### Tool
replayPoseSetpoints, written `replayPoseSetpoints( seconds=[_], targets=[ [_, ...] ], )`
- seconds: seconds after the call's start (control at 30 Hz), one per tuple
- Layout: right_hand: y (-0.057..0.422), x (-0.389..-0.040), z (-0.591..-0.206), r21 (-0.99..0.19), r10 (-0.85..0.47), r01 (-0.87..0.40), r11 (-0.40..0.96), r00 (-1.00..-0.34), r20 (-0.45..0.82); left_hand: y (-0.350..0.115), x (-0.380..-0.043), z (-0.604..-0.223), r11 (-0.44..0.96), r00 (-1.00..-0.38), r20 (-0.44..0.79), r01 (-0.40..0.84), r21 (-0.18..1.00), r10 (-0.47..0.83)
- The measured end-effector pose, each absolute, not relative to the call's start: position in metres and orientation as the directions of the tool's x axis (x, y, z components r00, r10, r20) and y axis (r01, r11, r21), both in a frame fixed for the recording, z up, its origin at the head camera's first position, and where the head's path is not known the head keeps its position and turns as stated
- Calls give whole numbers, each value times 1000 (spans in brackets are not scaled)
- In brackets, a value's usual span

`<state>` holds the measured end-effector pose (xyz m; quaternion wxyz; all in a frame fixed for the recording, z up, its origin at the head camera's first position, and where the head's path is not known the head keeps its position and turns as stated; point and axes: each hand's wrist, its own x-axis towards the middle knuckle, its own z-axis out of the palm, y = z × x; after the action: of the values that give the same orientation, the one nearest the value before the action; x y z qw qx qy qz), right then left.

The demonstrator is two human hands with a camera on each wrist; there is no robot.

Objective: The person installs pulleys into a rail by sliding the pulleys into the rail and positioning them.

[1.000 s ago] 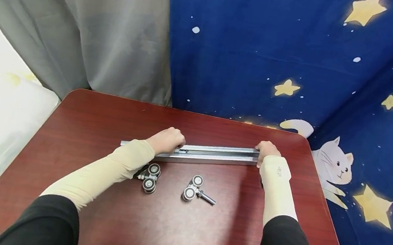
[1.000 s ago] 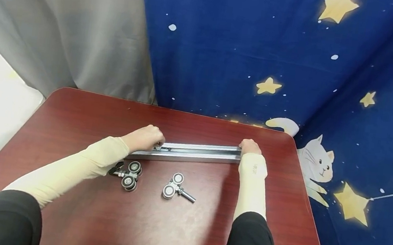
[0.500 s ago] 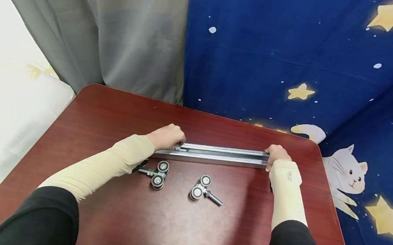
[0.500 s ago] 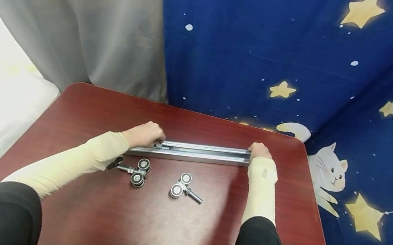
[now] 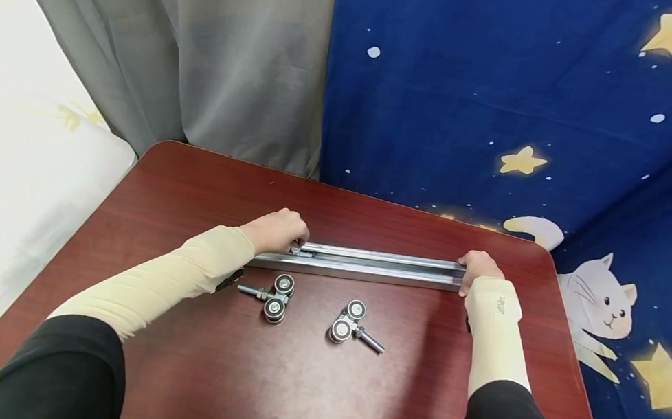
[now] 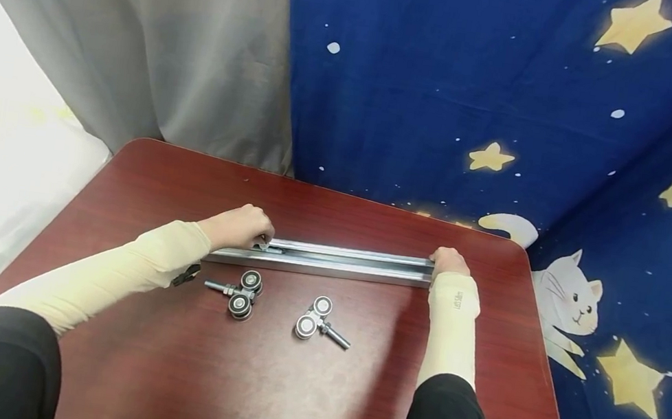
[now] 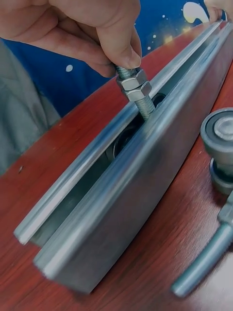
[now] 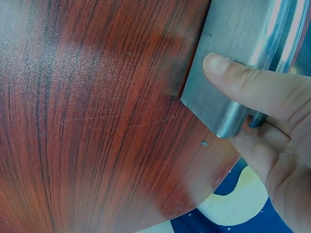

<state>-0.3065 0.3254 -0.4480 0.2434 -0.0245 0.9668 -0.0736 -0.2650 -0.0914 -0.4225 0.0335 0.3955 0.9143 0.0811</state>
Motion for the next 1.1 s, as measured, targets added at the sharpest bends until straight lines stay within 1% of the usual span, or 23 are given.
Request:
replayPoseSetpoints(
  seconds=[0.23,0.6,1.1],
  targets=[
    [326,-308,-447,-145,-94,-31,989,-885,-456,-110,-264,-423,697,-708,-17,691,192,706],
    [322,-299,-442,-166,-97,-26,986,-892,-442,-136,-260,-426,703,-717,6,684,196,697],
    [322,-302,-446,-162,-102,-33,986,-892,-441,-170,-251,-427,750,-766,1,630,199,643]
  ],
)
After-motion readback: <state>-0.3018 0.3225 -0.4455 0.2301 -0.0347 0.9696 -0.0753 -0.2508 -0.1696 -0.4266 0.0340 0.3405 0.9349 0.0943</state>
